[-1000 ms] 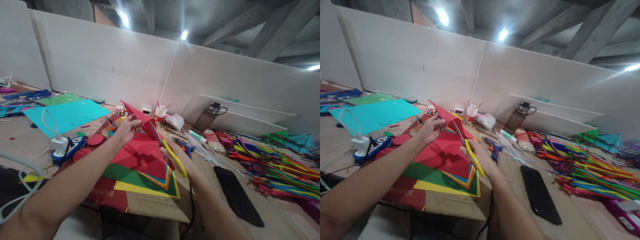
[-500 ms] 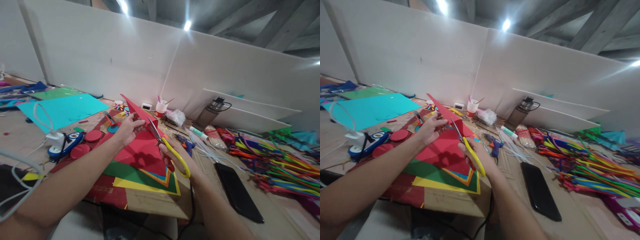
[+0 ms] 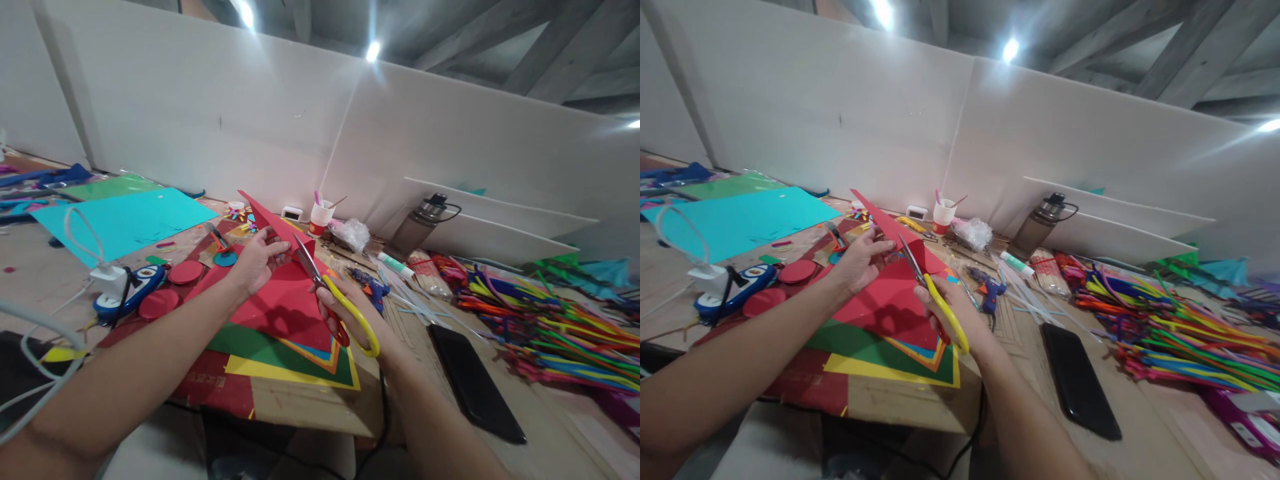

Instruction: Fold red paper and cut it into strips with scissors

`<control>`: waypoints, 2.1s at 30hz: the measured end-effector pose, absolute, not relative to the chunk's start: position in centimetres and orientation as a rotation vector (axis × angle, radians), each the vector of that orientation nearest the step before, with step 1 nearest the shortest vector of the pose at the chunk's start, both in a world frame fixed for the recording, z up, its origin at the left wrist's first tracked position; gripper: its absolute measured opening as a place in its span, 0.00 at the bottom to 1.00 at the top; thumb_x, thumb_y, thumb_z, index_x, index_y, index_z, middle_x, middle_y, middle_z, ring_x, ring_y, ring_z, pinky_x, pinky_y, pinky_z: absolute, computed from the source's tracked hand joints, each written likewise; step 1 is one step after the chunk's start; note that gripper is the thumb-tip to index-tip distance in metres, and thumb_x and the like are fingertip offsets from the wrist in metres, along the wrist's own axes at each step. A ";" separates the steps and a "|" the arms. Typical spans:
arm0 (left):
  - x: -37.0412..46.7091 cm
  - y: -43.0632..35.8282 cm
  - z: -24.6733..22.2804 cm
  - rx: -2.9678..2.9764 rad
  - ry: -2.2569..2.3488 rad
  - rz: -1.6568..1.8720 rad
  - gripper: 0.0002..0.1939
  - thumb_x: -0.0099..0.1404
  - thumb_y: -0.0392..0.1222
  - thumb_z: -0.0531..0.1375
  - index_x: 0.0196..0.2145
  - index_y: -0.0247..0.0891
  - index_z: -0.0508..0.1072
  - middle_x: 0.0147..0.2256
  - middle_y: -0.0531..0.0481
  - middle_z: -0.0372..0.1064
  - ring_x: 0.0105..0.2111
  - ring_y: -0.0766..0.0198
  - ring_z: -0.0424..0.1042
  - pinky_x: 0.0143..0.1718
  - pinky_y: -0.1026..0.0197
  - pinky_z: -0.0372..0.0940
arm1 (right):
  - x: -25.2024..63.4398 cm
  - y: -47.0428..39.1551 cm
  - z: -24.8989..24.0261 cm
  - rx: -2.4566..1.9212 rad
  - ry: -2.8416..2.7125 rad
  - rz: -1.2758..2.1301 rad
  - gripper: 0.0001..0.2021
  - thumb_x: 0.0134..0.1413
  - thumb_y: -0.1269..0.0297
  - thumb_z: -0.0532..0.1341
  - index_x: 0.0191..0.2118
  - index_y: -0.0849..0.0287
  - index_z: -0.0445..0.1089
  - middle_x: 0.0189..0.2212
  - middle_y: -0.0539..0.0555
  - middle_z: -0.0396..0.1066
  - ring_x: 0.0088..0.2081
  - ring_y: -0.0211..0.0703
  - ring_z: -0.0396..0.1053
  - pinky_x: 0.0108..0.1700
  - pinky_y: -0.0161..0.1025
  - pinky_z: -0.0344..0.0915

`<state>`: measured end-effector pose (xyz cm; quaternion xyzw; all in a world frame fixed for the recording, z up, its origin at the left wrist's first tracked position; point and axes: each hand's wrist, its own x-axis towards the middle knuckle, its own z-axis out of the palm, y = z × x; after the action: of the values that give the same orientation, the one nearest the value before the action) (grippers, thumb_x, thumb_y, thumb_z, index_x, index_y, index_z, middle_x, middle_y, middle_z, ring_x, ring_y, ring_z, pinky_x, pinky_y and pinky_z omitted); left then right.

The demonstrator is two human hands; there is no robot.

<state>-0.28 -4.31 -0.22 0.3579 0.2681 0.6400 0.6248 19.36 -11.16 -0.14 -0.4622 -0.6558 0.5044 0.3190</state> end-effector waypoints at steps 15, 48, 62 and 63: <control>-0.3 -4.4 -0.2 0.813 0.584 1.460 0.20 0.46 0.30 0.69 0.35 0.37 0.66 0.26 0.57 0.69 0.28 0.69 0.72 0.33 0.63 0.69 | 19.4 -11.3 -0.4 -1.196 -1.738 1.309 0.21 0.56 0.43 0.57 0.36 0.58 0.63 0.21 0.45 0.63 0.16 0.31 0.60 0.15 0.28 0.54; -0.4 -4.4 -0.2 0.869 0.574 1.441 0.18 0.48 0.30 0.67 0.37 0.37 0.68 0.29 0.54 0.72 0.28 0.68 0.72 0.33 0.64 0.69 | 19.2 -11.4 -0.6 -1.199 -1.705 1.320 0.19 0.56 0.44 0.57 0.34 0.57 0.61 0.19 0.44 0.61 0.14 0.30 0.58 0.15 0.29 0.52; -0.4 -4.5 0.0 0.876 0.569 1.439 0.18 0.48 0.30 0.68 0.36 0.37 0.68 0.28 0.55 0.71 0.28 0.69 0.72 0.32 0.64 0.69 | 19.0 -11.5 -0.4 -1.216 -1.704 1.295 0.20 0.55 0.44 0.58 0.36 0.58 0.64 0.18 0.44 0.60 0.15 0.31 0.57 0.16 0.30 0.52; -0.4 -4.5 0.0 0.876 0.572 1.440 0.18 0.48 0.30 0.68 0.36 0.37 0.68 0.28 0.55 0.71 0.28 0.69 0.72 0.32 0.64 0.69 | 19.0 -11.5 -0.4 -1.215 -1.704 1.297 0.20 0.55 0.44 0.58 0.37 0.58 0.64 0.18 0.44 0.60 0.15 0.31 0.57 0.16 0.30 0.52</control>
<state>-0.39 -4.51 0.01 0.3823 0.2497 0.6286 0.6296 19.04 -11.53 -0.37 -0.4653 -0.6524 0.4967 0.3334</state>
